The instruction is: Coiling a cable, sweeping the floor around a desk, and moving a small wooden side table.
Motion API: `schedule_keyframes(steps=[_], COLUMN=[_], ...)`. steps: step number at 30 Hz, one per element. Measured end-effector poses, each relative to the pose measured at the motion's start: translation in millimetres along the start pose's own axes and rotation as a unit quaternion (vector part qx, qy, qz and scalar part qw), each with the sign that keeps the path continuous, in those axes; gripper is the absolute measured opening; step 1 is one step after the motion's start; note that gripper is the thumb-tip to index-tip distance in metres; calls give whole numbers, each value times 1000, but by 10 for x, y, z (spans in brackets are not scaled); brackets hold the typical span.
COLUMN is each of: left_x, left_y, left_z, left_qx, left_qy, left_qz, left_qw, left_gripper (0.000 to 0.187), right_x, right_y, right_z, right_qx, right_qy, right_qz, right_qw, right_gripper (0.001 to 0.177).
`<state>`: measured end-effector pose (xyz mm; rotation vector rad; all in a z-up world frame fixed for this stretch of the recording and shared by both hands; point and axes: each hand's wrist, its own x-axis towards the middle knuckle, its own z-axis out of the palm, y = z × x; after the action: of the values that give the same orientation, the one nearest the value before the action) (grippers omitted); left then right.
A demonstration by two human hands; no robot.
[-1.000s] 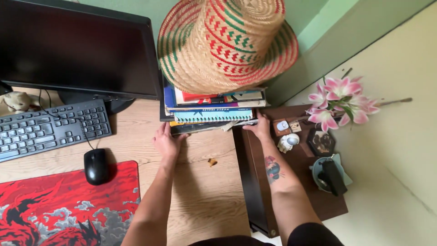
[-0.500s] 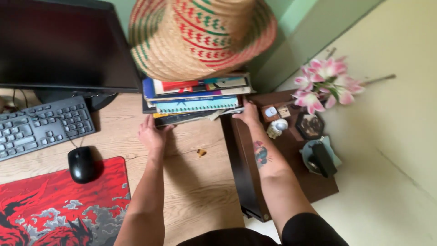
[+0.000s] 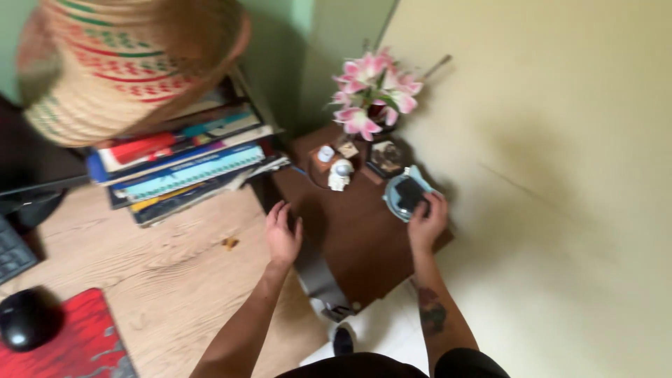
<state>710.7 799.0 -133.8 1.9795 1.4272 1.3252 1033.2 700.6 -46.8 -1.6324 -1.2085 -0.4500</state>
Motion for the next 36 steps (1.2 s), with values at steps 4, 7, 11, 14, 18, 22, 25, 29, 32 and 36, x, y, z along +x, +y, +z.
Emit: schedule_keyframes(steps=[4, 7, 11, 14, 18, 22, 25, 29, 32, 36], left_x=[-217, -47, 255, 496, 648, 884, 1072, 1236, 1300, 1326], left_y=[-41, -256, -529, -775, -1382, -1690, -1746, -1698, -1847, -1814], left_z=[827, 1247, 1564, 1661, 1774, 1792, 1729, 1665, 1660, 1586], left_qx=[15, 48, 112, 119, 14, -247, -314, -343, -306, -295], left_qy=[-12, 10, 51, 42, 84, 90, 72, 65, -4, -20], left_qz=[-65, -196, -249, -296, -336, -297, -295, -268, -291, -354], left_qw=[998, 979, 961, 947, 938, 918, 900, 898, 906, 887], left_gripper=[58, 63, 63, 70, 81, 62, 45, 42, 29, 43], right_x=[-538, -1029, -1235, -1174, -928, -799, -826, -764, -794, -777], right_y=[1905, 2931, 3252, 3143, 2814, 2683, 2768, 2634, 2652, 2562], right_z=[-478, -521, -530, -491, -558, -612, -605, -657, -627, -666], right_qx=[-105, -91, -123, -40, 32, 75, 52, 70, 74, 49], right_qy=[-3, -91, -180, -223, -235, -248, -268, -263, -262, -268], right_qz=[91, 204, 176, 195, 308, 353, 360, 350, 360, 390], right_qw=[990, 970, 960, 955, 921, 899, 892, 896, 893, 880], right_gripper=[25, 37, 41, 58, 56, 51, 48, 45, 43, 42])
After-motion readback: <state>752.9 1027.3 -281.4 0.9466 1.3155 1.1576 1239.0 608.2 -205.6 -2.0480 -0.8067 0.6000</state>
